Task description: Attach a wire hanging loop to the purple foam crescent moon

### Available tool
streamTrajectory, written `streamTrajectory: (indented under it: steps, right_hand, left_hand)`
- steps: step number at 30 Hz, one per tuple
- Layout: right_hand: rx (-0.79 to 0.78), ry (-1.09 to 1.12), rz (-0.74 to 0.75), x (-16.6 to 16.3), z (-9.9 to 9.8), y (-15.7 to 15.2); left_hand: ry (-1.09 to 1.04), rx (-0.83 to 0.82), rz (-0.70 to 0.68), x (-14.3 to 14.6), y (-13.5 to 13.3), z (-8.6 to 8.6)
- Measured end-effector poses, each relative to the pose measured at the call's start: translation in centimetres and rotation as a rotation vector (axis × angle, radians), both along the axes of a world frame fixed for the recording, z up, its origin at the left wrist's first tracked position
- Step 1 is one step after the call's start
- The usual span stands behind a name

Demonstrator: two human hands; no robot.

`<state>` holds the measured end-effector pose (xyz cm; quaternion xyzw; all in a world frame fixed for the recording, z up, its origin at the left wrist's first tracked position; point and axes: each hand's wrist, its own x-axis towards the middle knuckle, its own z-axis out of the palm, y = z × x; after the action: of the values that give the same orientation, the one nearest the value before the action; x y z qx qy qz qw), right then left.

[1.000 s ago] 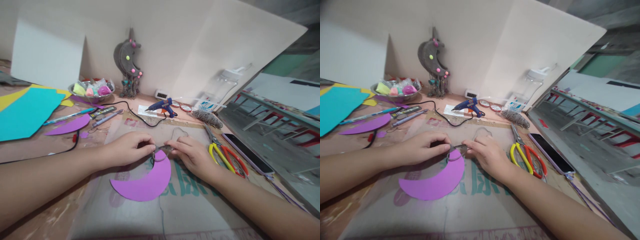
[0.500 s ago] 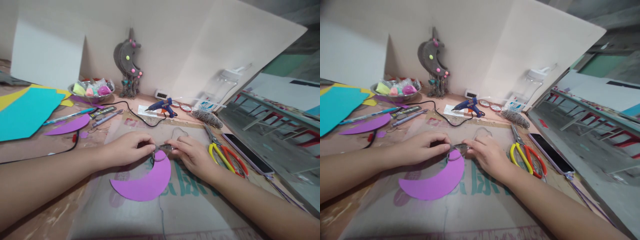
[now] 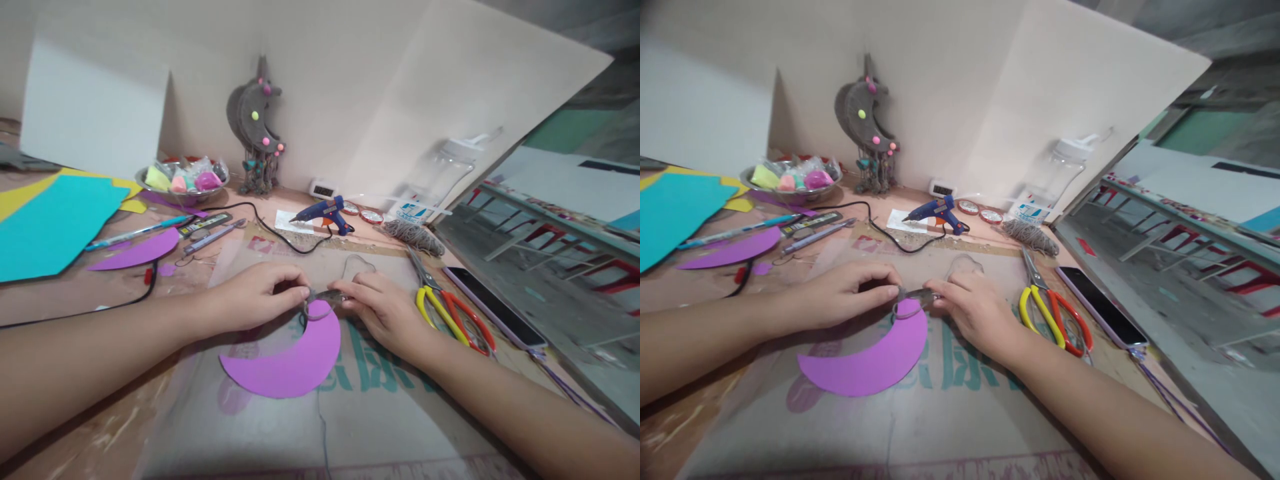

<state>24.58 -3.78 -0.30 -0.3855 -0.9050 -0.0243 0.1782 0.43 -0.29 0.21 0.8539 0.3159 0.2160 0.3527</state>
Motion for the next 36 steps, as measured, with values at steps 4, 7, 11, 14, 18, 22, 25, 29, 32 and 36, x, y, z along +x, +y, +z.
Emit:
streamTrajectory:
  steps: [4,7,11,14,18,22,25,29,32,36]
  right_hand:
    - [0.006,0.003,0.003,-0.08,-0.03,0.06]
    - [0.023,0.010,0.011,-0.06,-0.02,0.06]
    - [0.016,0.034,0.011,0.08,0.06,-0.01]
    - [-0.003,0.055,0.004,0.17,0.09,-0.08]
    - [0.013,0.011,0.019,0.11,0.00,-0.16]
    - [0.039,-0.021,0.027,-0.06,0.04,-0.25]
    - [0.053,-0.025,0.030,-0.20,0.15,-0.29]
    - [0.065,-0.036,0.029,-0.35,0.17,-0.27]
    - [0.069,-0.040,0.018,-0.44,0.17,-0.26]
    - [0.085,-0.037,0.024,-0.54,0.27,-0.24]
  left_hand:
    - [-0.016,0.015,-0.017,-0.04,0.07,-0.16]
    - [-0.014,0.026,-0.021,-0.04,0.07,-0.17]
    - [-0.001,0.012,0.000,0.02,-0.03,0.05]
    - [0.010,-0.001,0.009,0.06,-0.07,0.17]
    - [0.020,0.004,0.011,0.08,-0.03,0.10]
    - [0.016,0.008,0.009,0.13,-0.03,0.01]
    - [0.019,0.013,0.007,0.15,0.01,-0.08]
    - [0.017,0.029,-0.003,0.09,0.13,-0.23]
    - [0.018,0.033,-0.007,0.06,0.18,-0.28]
    - [0.016,0.040,-0.006,0.08,0.15,-0.25]
